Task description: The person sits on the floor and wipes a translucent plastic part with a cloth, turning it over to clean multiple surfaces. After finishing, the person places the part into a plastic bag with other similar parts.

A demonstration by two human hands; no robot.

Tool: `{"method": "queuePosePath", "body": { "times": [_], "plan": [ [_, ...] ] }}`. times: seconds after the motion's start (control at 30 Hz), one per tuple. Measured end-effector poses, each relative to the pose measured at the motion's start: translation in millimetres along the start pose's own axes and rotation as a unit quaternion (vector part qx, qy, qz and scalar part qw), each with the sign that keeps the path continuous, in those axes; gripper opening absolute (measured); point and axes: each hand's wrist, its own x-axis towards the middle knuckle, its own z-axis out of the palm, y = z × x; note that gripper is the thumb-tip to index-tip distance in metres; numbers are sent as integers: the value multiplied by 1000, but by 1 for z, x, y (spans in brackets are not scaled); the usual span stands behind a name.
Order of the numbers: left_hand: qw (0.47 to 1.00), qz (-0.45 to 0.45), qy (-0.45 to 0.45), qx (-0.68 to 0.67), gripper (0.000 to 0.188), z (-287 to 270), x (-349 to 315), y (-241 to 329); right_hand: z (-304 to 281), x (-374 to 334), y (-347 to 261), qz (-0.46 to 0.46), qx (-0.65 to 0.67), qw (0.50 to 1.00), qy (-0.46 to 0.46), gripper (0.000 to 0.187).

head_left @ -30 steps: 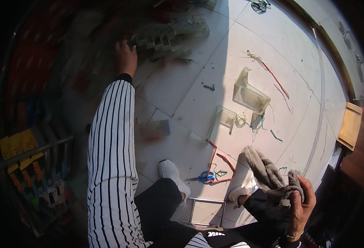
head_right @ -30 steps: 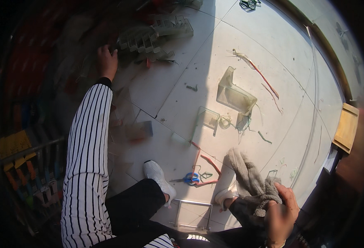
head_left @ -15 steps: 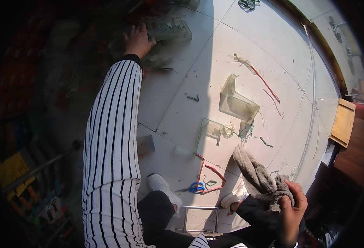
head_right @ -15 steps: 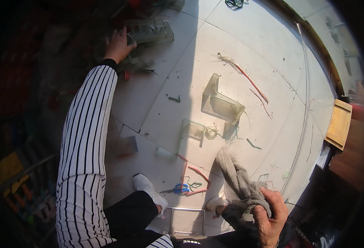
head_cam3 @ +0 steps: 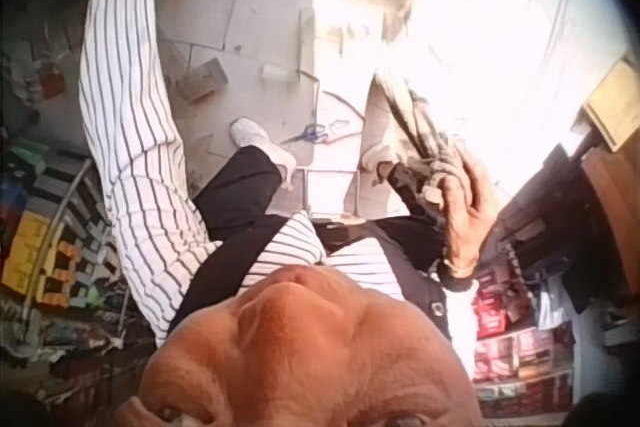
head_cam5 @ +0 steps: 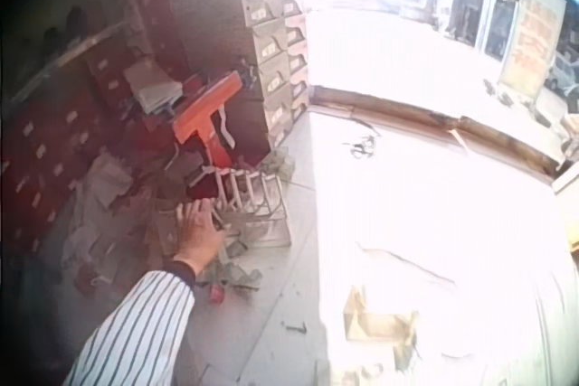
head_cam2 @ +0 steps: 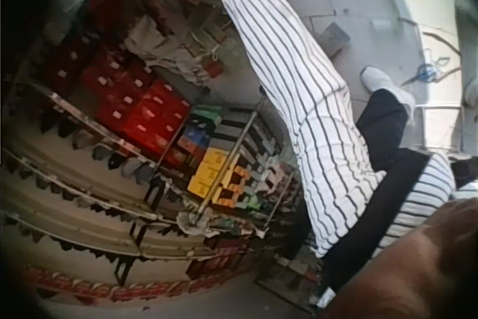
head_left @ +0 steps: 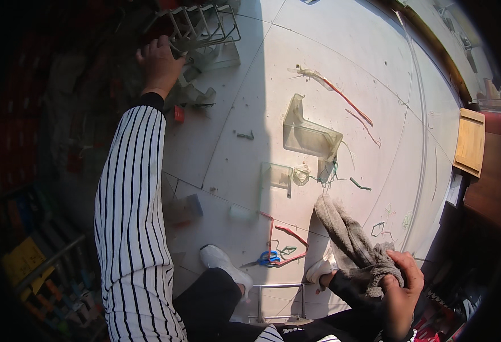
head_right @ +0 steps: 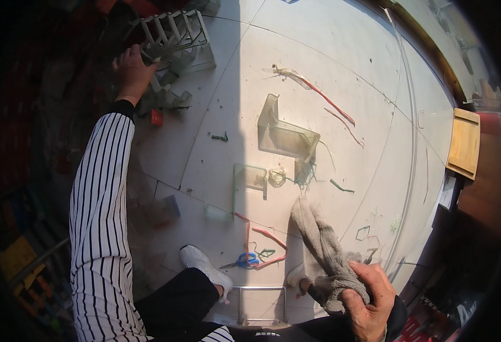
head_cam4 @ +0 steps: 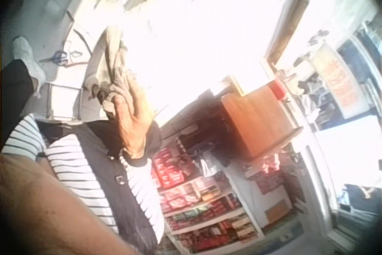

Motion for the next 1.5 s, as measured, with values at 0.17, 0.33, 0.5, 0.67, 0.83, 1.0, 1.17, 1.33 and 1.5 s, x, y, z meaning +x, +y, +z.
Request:
{"method": "queuePosePath", "body": {
  "times": [0.17, 0.33, 0.5, 0.67, 0.83, 1.0, 1.17, 1.33, 1.5],
  "plan": [
    [955, -78, 39, -283, 56, -64, -21, -7, -21, -22, 12, -55, -13, 998, -7, 33],
    [767, -122, 8, -630, 47, -172, -101, -3, -53, -39, 14, -228, 83, 965, -97, 38],
    [520, -291, -186, -781, 52, -261, -160, -3, -64, -44, 17, -307, 68, 943, -109, 37],
    [231, -327, -153, -903, 54, -353, -256, 29, -63, -59, 31, -328, 141, 933, -49, 32],
    [198, -271, -99, -937, 45, -376, -302, 60, -59, -24, 40, -354, 63, 931, 66, 32],
    [161, -213, -187, -945, 45, -369, -294, 81, -73, 1, 51, -264, -147, 937, 175, 35],
    [148, -212, -224, -940, 57, -360, -282, 106, -82, -10, 36, -327, -241, 890, 206, 38],
    [194, -206, -265, -922, 58, -352, -266, 129, -49, -35, -11, -505, 79, 851, -122, 44],
    [248, -201, -288, -903, 53, -344, -246, 148, -4, -42, -35, -563, -64, 819, -93, 35]
  ]
}}
